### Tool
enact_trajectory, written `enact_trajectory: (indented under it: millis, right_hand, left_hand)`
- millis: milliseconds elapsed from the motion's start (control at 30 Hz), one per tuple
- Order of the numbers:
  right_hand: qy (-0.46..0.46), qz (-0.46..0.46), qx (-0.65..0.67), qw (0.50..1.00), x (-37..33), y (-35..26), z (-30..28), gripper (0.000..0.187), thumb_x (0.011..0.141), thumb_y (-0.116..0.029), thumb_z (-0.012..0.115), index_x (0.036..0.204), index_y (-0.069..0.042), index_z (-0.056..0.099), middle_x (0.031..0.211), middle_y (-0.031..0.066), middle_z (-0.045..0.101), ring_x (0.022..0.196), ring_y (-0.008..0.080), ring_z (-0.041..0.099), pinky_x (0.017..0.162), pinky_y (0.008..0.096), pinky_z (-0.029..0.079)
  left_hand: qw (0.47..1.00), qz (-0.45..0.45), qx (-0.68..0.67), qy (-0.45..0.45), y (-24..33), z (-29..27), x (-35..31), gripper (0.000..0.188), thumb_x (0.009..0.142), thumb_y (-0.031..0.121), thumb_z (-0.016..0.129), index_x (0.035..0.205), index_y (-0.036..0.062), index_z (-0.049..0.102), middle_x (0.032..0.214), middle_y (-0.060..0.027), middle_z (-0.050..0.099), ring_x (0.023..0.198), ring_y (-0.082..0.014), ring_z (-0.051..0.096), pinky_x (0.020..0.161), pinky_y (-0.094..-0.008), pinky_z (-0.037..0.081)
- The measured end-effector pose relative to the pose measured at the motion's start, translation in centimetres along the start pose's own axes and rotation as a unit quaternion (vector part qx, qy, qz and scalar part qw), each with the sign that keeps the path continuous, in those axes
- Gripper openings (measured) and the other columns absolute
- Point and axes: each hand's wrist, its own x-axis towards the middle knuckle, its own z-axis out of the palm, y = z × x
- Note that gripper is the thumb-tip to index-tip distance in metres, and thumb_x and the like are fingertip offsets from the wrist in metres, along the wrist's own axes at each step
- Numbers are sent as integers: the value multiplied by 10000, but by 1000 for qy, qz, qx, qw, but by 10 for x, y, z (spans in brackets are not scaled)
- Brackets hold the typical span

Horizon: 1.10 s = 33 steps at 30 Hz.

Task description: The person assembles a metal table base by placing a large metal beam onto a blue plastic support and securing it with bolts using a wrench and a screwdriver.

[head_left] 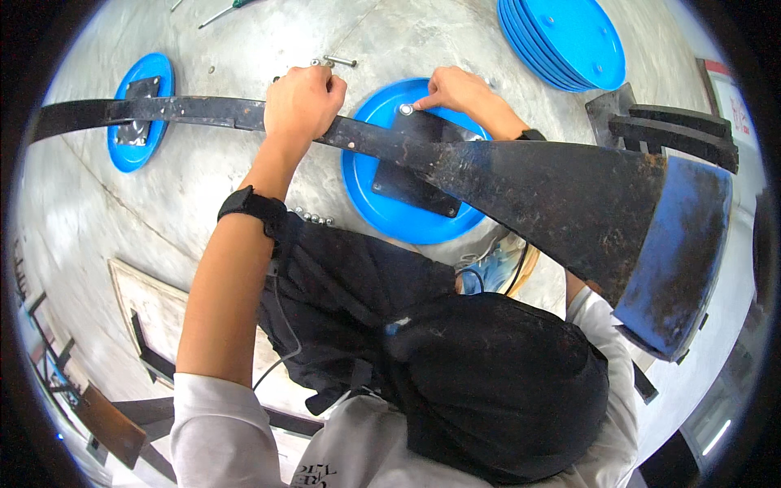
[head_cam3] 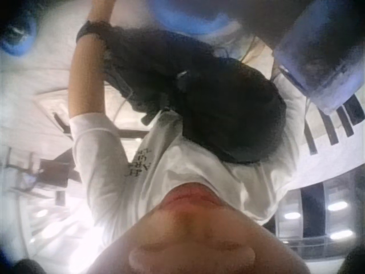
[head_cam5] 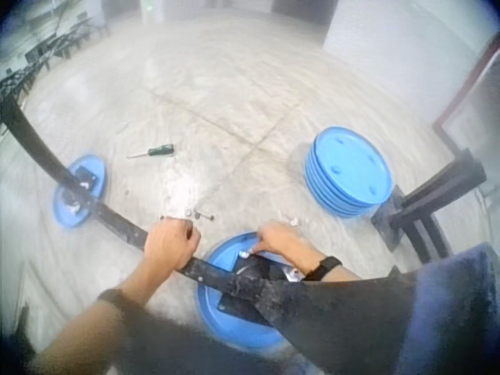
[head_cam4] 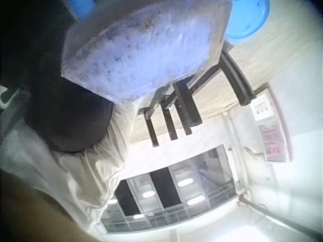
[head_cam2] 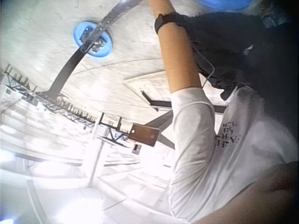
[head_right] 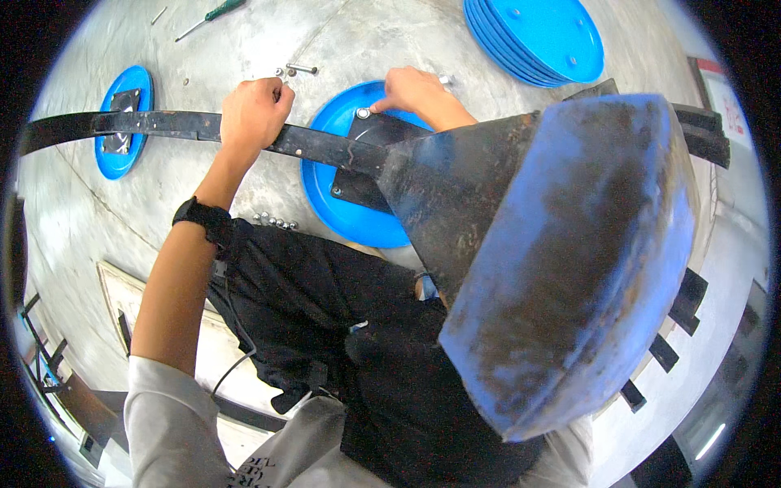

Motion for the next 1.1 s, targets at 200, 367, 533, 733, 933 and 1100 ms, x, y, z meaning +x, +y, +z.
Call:
enact_trajectory:
  millis: [200,367,533,733,933,1100]
  right_hand:
    - [39,-290,-198,935,18,-9,-18,301,714,-378,690,791,-88,678,777,68,645,793,252,575,780,337,416]
    - [85,-305,-115,942,16,4,-9,278,719,-351,687,806,-88,679,798,56,644,815,240,556,812,328,391]
    - [101,-251,-19,963,11,7,-1,317,710,-355,702,771,-44,683,768,79,663,757,280,594,720,347,443]
    - [93,-71,286,951,-10,11,9,369,790,-344,658,775,24,665,621,109,587,564,141,516,545,297,408]
    - [63,-48,229,970,-37,-1,27,292,835,-268,598,851,16,664,713,164,630,635,250,599,591,362,448]
    - [43,39,238,970,-42,-7,43,256,795,-262,602,839,-22,679,799,203,641,783,370,614,694,455,467]
  left_hand:
    - [1000,-5,2,-3,-1,4,0,298,799,279,514,675,31,624,650,-191,596,639,-380,592,634,-454,472]
    - [1000,-17,-3,-11,2,0,0,302,799,279,514,671,27,621,645,-194,592,641,-374,595,630,-450,471]
    - [1000,-9,1,-2,-6,2,-1,307,800,275,514,667,19,618,644,-195,591,641,-372,596,630,-447,472]
    - [1000,-4,11,0,-1,-1,-1,280,780,252,521,659,29,639,668,-171,622,617,-335,614,615,-424,490]
    - [1000,-14,-8,-2,0,1,-1,295,794,254,519,643,16,604,629,-187,583,623,-368,588,614,-445,467]
    - [1000,-5,-2,3,-1,3,1,297,795,258,521,644,16,602,623,-182,581,618,-364,589,606,-442,465]
